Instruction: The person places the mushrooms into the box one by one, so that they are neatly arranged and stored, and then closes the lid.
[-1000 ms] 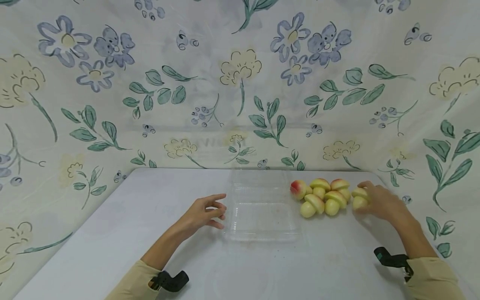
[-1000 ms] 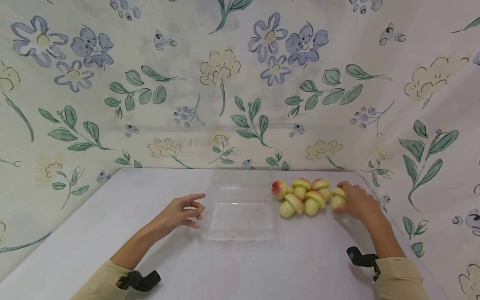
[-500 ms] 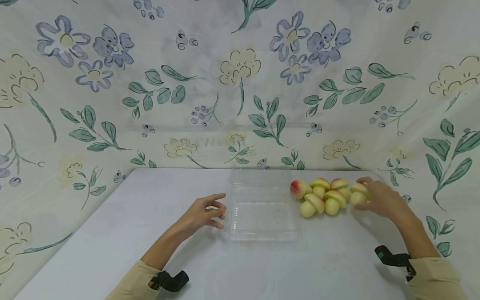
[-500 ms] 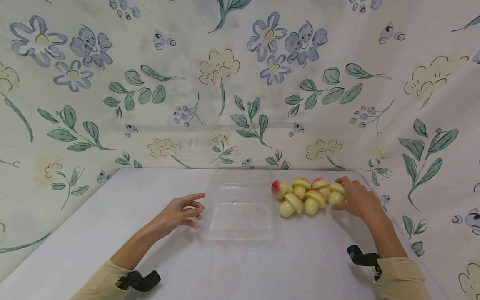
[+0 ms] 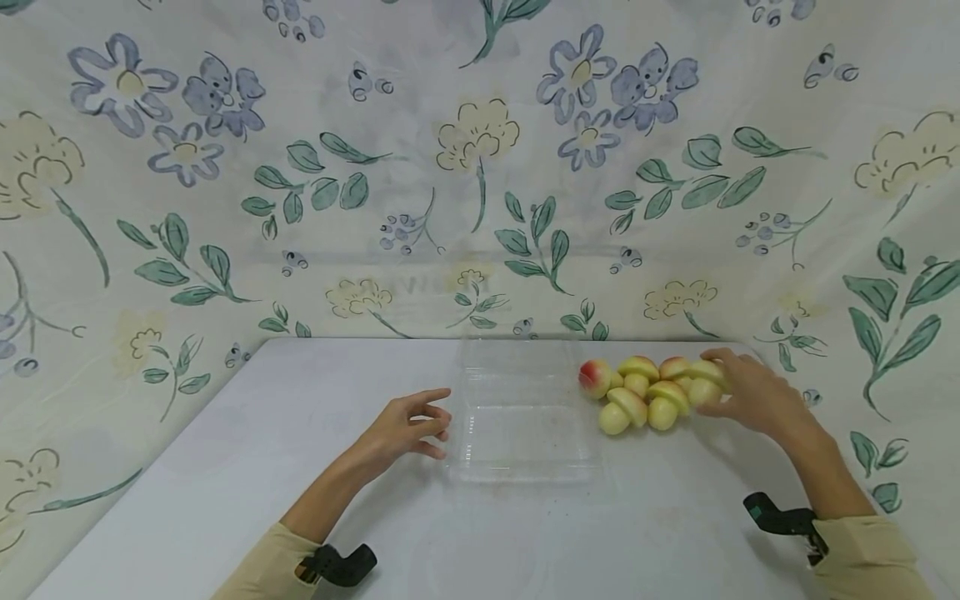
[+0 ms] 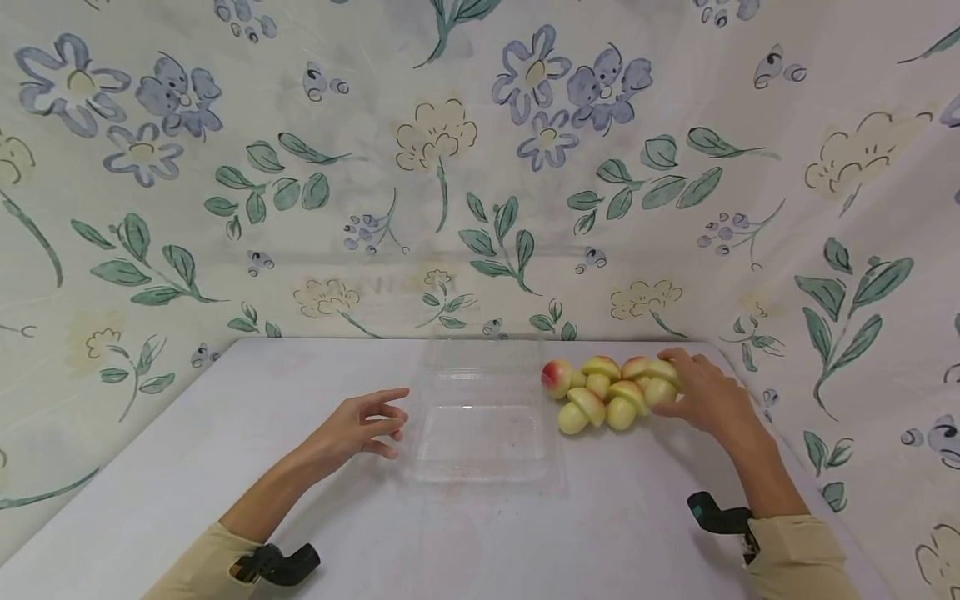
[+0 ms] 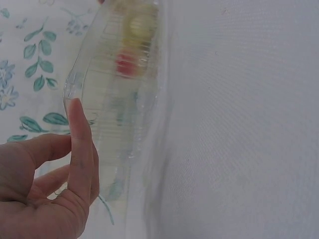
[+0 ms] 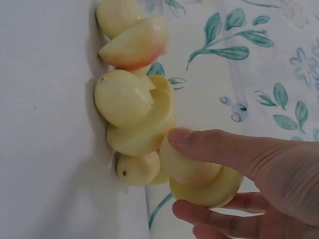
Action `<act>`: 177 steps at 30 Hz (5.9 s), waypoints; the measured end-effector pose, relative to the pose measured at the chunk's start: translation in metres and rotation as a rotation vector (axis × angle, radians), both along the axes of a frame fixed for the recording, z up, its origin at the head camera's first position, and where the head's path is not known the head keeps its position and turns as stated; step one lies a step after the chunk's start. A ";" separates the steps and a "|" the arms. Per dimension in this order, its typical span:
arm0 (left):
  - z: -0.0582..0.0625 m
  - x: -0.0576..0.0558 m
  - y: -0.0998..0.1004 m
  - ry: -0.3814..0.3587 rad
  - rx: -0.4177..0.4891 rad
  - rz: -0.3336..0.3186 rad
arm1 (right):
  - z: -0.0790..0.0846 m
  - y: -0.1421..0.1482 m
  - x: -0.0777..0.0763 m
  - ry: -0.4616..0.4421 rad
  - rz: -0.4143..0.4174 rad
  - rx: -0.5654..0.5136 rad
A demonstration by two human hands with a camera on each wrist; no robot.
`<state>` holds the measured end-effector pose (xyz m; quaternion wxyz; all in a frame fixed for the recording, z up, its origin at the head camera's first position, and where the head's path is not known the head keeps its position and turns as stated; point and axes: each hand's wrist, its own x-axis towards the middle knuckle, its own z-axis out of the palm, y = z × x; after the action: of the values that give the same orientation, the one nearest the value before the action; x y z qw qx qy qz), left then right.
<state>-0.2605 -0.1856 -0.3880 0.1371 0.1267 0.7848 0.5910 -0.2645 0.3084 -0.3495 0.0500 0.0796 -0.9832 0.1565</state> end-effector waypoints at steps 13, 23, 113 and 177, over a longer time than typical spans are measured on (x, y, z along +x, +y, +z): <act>0.000 0.000 0.001 0.003 0.003 0.000 | 0.005 -0.011 0.006 0.051 0.029 -0.008; 0.000 -0.001 0.001 0.006 0.011 -0.002 | 0.007 -0.020 0.008 0.067 0.049 -0.014; -0.002 -0.004 0.002 -0.003 0.003 0.015 | 0.018 -0.145 -0.017 0.019 0.386 -0.175; -0.001 -0.002 0.003 0.004 0.011 0.011 | 0.003 -0.264 -0.042 -0.160 0.456 0.002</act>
<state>-0.2630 -0.1827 -0.3885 0.1317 0.1241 0.7826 0.5957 -0.3061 0.0448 -0.3469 -0.0649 0.2870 -0.9407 0.1686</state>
